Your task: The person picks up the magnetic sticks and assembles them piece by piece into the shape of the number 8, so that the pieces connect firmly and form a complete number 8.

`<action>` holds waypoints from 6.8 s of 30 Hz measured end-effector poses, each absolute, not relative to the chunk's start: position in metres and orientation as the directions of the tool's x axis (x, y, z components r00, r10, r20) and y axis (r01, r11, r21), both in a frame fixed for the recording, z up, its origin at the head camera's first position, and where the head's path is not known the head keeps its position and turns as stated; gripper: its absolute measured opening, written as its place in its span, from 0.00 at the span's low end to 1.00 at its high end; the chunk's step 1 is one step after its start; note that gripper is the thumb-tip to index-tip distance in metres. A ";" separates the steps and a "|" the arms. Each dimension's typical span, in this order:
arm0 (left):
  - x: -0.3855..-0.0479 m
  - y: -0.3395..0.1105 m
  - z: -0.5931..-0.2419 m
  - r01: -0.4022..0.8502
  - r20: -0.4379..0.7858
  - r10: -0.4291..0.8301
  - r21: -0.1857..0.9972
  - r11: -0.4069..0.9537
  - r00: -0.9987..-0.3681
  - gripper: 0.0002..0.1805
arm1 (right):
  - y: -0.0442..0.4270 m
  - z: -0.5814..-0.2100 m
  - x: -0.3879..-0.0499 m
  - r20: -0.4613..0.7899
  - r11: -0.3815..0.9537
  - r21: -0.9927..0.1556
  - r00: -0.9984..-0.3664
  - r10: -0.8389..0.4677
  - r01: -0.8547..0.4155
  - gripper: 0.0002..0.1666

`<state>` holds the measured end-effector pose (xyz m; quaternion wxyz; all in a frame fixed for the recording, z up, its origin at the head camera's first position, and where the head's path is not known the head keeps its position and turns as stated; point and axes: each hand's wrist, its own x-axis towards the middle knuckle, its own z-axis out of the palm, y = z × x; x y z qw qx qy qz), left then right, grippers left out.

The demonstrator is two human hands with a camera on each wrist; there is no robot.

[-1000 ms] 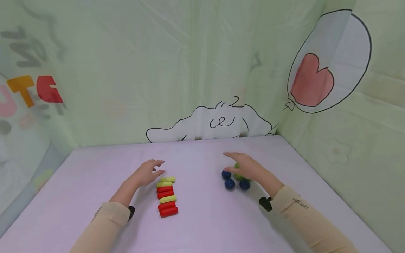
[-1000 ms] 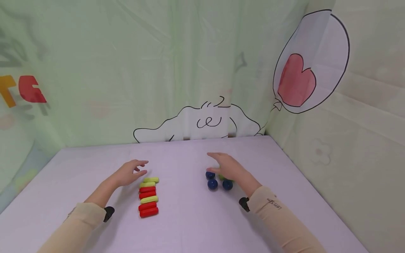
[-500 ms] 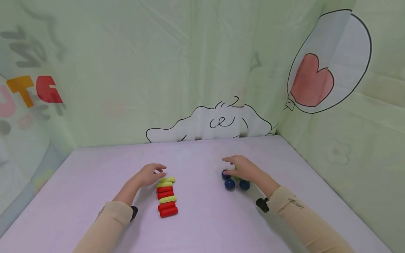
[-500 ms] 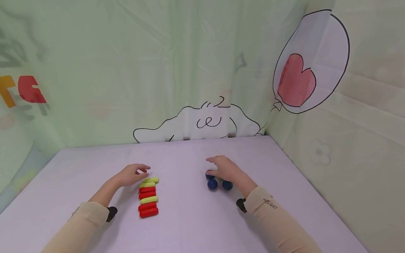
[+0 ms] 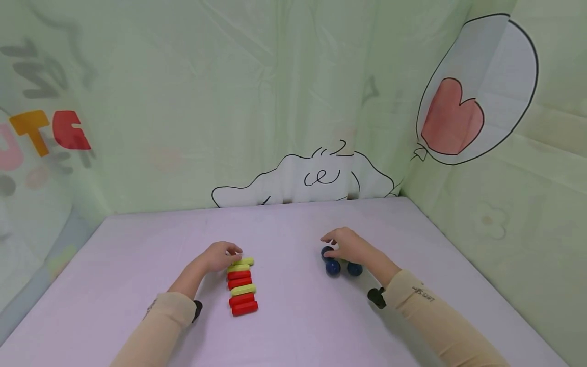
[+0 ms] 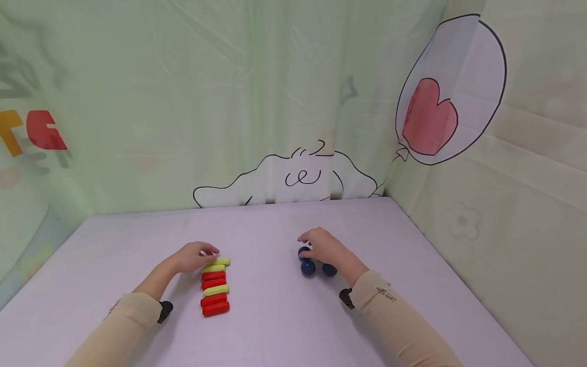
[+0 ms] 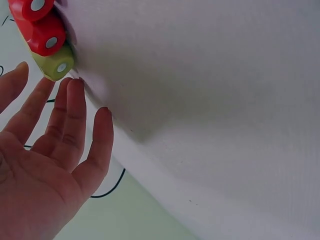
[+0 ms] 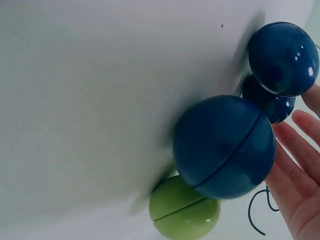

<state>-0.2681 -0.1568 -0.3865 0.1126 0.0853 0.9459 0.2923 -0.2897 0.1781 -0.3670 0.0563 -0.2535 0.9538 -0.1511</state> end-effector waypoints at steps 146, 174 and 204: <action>-0.247 -0.092 -0.375 -0.085 -0.248 0.075 0.578 0.812 -0.966 0.13 | 0.064 -0.391 -0.301 -0.136 0.598 -0.802 -0.974 -0.184 -0.001 0.15; -0.246 -0.090 -0.382 -0.118 -0.288 0.099 0.648 0.752 -0.952 0.13 | 0.050 -0.394 -0.297 -0.157 0.569 -0.822 -0.964 -0.215 0.007 0.14; -0.251 -0.090 -0.373 -0.132 -0.312 0.082 0.606 0.785 -0.946 0.14 | 0.061 -0.382 -0.286 -0.128 0.563 -0.826 -0.967 -0.220 -0.019 0.16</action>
